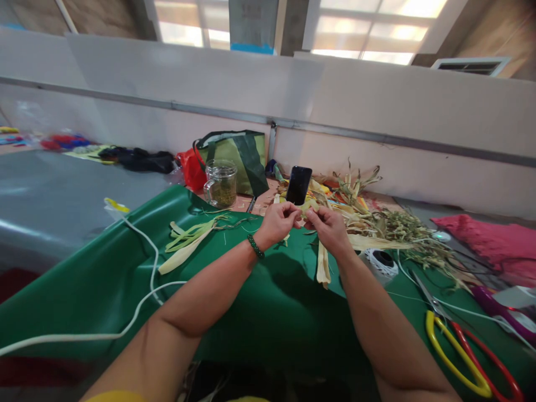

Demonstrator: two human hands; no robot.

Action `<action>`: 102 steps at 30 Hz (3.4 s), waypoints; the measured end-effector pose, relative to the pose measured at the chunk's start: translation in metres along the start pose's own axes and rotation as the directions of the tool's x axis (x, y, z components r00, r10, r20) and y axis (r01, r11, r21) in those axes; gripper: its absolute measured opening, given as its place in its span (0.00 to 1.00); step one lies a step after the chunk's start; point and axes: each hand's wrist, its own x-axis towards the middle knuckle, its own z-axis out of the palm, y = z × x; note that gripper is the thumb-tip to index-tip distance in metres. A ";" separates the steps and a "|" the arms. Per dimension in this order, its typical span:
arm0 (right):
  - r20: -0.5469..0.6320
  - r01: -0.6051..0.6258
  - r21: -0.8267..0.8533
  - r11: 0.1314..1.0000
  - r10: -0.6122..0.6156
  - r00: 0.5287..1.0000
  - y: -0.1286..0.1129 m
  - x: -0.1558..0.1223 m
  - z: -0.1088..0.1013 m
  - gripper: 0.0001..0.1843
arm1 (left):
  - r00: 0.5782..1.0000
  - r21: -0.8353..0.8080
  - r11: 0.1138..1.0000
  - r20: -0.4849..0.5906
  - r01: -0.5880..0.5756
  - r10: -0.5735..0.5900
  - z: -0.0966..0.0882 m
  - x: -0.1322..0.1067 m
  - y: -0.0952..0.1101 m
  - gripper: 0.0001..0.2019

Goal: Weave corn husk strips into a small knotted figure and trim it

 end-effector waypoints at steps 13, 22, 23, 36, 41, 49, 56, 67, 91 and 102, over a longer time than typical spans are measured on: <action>0.019 -0.036 0.122 0.992 0.033 0.999 -0.002 0.001 0.003 0.23 | 0.994 -0.108 0.994 0.110 0.021 -0.009 -0.005 0.002 -0.003 0.11; 0.014 -0.033 0.054 0.998 0.032 0.999 0.001 0.000 0.004 0.25 | 0.992 -0.134 0.989 0.120 0.063 -0.047 -0.007 0.002 0.005 0.11; 0.001 -0.020 0.038 0.999 0.020 1.000 0.001 0.000 0.004 0.25 | 0.992 -0.135 0.988 0.116 0.069 -0.054 -0.006 0.003 0.004 0.11; -0.036 0.004 0.056 0.998 -0.002 0.999 0.000 -0.001 0.008 0.26 | 0.976 -0.222 0.966 0.199 0.136 -0.091 -0.011 0.003 0.001 0.19; 0.003 -0.014 0.137 0.991 0.014 1.000 -0.006 -0.003 0.006 0.26 | 0.981 -0.212 0.962 0.123 0.172 -0.149 -0.011 0.004 0.002 0.18; 0.051 -0.021 0.156 0.988 0.013 0.999 -0.004 -0.002 0.002 0.24 | 0.986 -0.211 0.972 0.152 0.102 -0.071 -0.010 0.004 0.001 0.18; 0.049 -0.069 0.180 0.981 0.061 0.997 0.001 0.001 0.004 0.26 | 0.987 -0.220 0.973 0.157 0.065 -0.031 -0.011 0.004 0.003 0.18; 0.047 0.008 0.111 0.994 -0.014 0.999 -0.004 -0.001 0.003 0.25 | 0.992 -0.206 0.978 0.127 0.021 0.005 -0.009 0.003 0.004 0.18; -0.177 0.199 -0.185 0.962 -0.232 0.956 -0.004 -0.009 0.011 0.14 | 0.963 -0.274 0.932 0.194 0.236 -0.186 -0.004 0.000 0.005 0.13; -0.332 0.217 -0.140 0.966 -0.253 0.909 -0.007 -0.009 0.006 0.09 | 0.948 -0.231 0.938 0.247 0.257 -0.199 -0.007 0.001 0.007 0.12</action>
